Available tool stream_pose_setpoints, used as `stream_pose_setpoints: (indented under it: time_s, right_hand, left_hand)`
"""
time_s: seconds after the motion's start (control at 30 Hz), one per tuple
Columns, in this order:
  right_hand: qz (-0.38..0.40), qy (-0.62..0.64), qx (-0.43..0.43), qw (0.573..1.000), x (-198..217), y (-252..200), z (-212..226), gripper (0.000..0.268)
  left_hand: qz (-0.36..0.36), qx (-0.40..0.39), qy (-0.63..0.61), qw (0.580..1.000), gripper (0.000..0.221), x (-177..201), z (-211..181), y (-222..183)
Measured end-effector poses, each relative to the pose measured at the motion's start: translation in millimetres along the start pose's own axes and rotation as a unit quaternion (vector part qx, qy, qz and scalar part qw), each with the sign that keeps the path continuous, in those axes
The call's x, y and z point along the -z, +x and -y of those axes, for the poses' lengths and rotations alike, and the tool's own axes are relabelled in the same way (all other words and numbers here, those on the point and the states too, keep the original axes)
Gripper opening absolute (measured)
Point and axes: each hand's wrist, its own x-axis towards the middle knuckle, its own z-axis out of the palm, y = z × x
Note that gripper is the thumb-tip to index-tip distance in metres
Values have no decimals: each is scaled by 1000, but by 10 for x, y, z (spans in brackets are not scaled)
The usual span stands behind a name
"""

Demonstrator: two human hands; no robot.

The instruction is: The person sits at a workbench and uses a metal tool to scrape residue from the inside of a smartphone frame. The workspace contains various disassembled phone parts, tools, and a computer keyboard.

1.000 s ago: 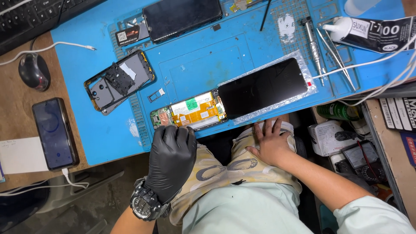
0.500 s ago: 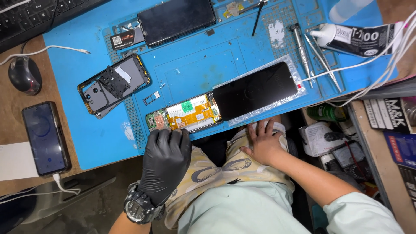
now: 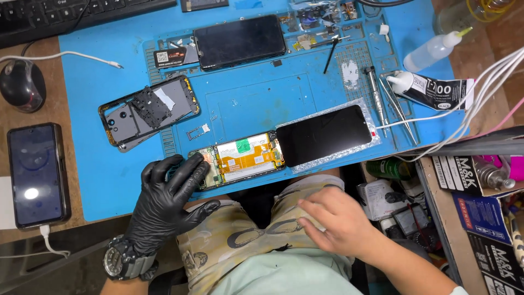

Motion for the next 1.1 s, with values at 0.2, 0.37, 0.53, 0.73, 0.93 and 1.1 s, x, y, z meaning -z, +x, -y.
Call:
stream_pose_setpoints:
  time_s: [0.2, 0.37, 0.53, 0.73, 0.93, 1.1]
  right_hand:
    - [-14, -293, -117, 949, 95, 189, -176, 66]
    - [16, -299, -168, 939, 85, 165, -309, 69]
    - [-37, -337, -205, 918, 277, 176, -355, 65]
    - [-44, -290, -214, 932, 455, 201, -398, 60]
    - [67, -133, -163, 975, 780, 415, -658, 67]
    - [221, -78, -99, 967, 951, 772, -918, 100]
  left_hand:
    - [3, -3, 31, 1000, 85, -2, -25, 32]
    - [-5, -2, 23, 1000, 85, -23, -20, 39]
    - [10, -6, 24, 1000, 87, -25, -8, 46]
    - [-13, 6, 5, 1000, 74, -1, -15, 94]
    - [-27, 42, -26, 998, 59, 23, -28, 136]
    - [-21, 62, -52, 997, 55, 41, -36, 171]
